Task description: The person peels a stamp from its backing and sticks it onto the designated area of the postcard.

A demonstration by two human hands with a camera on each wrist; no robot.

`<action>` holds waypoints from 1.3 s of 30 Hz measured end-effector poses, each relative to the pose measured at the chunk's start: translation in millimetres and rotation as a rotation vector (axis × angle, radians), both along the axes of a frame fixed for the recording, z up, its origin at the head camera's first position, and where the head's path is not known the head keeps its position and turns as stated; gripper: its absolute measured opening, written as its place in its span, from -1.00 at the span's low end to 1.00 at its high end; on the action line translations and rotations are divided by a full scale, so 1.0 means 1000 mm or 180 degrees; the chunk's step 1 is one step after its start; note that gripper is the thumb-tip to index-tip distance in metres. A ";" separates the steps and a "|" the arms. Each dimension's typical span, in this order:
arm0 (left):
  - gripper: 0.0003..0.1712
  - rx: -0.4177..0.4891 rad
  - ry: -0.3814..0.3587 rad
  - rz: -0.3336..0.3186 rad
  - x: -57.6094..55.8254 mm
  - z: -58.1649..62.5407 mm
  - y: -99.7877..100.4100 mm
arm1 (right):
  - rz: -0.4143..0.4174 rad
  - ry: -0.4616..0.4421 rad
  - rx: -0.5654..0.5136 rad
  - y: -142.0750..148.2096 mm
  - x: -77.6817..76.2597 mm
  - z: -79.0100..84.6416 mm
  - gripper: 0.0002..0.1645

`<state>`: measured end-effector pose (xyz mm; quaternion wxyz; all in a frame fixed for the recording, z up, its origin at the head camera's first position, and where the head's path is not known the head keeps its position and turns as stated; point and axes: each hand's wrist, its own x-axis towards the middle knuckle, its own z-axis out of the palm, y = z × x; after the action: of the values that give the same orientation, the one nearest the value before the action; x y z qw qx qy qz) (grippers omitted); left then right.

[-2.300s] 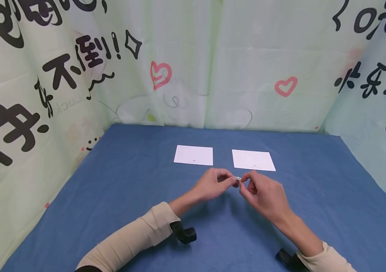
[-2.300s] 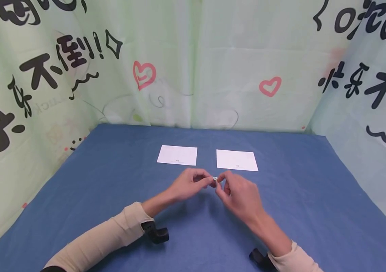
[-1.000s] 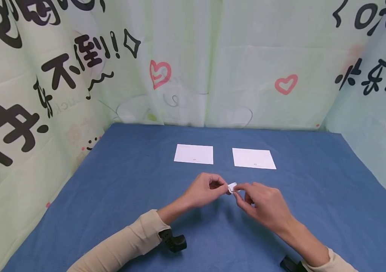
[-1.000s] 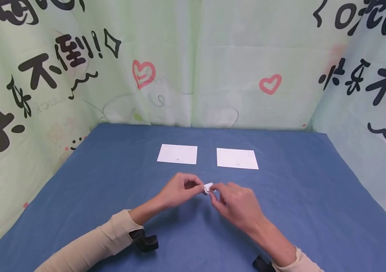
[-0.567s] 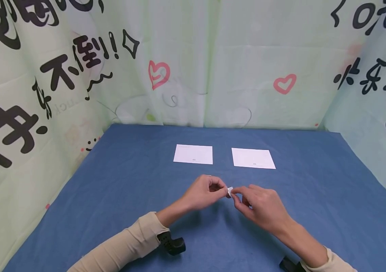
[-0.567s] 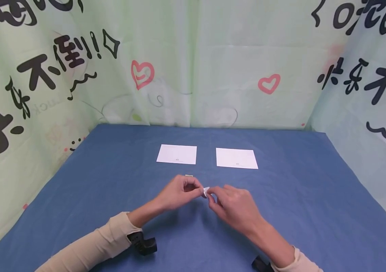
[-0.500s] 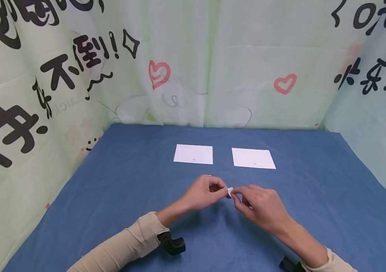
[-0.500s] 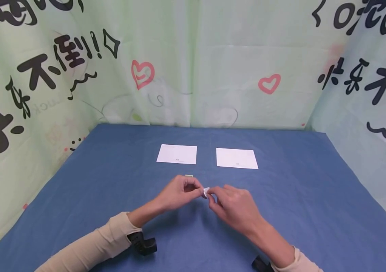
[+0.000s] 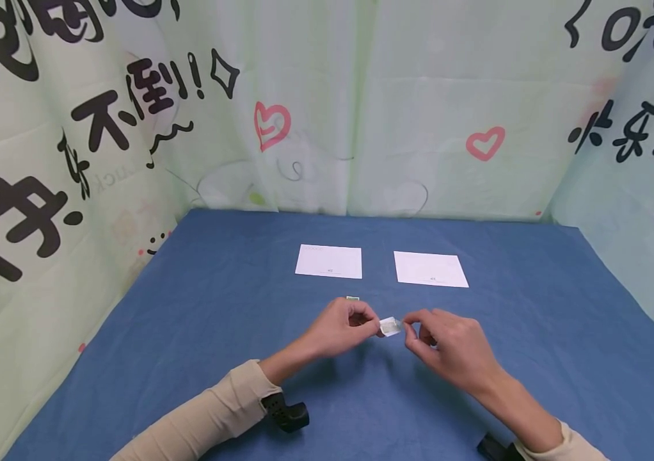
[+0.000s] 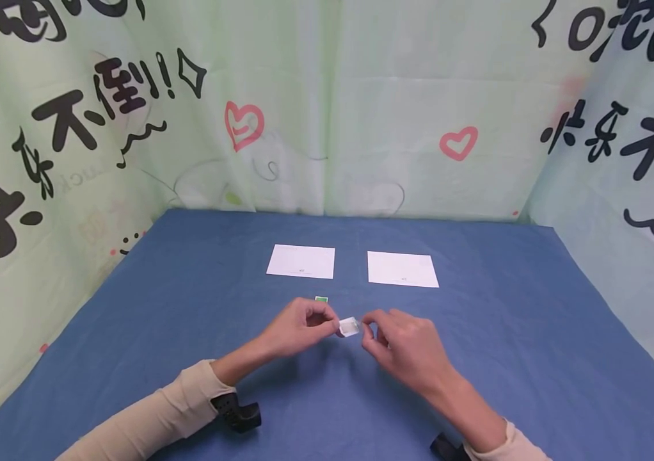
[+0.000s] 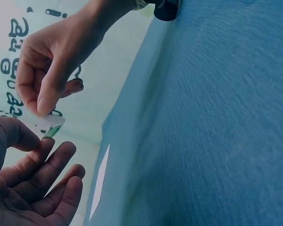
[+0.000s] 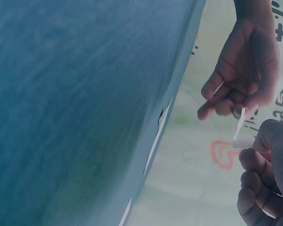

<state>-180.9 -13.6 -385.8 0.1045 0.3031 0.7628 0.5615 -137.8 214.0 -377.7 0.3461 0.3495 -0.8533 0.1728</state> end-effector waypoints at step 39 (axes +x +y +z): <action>-0.77 0.0058 -0.0207 -0.0019 0.002 0.003 0.004 | 0.0130 0.0153 0.0066 -0.012 0.005 -0.004 -0.39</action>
<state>-178.5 -9.8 -382.9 0.1282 0.2879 0.7530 0.5776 -132.5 202.1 -382.1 0.3592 0.3745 -0.8392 0.1626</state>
